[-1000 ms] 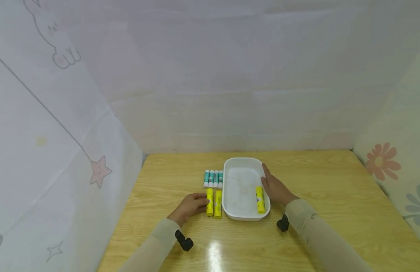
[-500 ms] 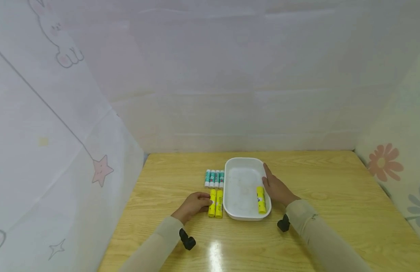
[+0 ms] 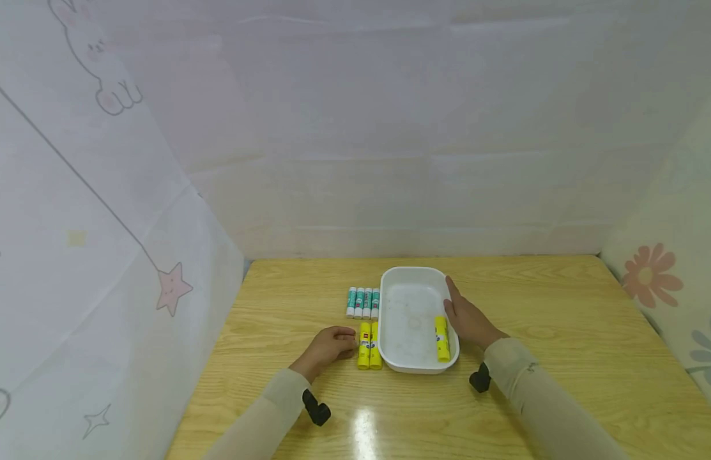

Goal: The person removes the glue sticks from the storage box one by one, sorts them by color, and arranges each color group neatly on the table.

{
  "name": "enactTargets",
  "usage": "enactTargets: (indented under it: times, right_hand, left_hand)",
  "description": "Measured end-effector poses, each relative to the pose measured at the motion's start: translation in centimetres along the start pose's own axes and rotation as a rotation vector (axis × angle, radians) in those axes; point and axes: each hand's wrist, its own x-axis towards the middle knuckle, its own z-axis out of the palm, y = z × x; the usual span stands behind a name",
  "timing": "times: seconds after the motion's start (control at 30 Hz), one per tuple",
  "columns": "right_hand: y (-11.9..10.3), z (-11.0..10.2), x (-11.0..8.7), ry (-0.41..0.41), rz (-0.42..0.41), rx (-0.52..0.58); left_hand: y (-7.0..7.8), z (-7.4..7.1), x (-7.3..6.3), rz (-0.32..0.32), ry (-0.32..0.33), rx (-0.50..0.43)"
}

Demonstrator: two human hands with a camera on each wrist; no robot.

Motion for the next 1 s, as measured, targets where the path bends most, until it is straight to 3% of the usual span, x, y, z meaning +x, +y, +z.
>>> enactTargets:
  times: [0.53, 0.63, 0.77, 1.0]
  right_hand:
    - [0.1, 0.2, 0.1, -0.007, 0.013, 0.019]
    - [0.1, 0.2, 0.1, -0.006, 0.01, 0.016]
    - [0.0, -0.1, 0.0, -0.001, 0.012, 0.018]
    - [0.5, 0.3, 0.2, 0.0, 0.014, 0.015]
  left_hand:
    - [0.0, -0.8, -0.1, -0.002, -0.025, -0.007]
    - [1.1, -1.1, -0.2, 0.012, -0.021, -0.039]
    - [3.5, -0.7, -0.5, 0.086, -0.03, -0.122]
    - [6.6, 1.7, -1.4, 0.214, -0.099, -0.171]
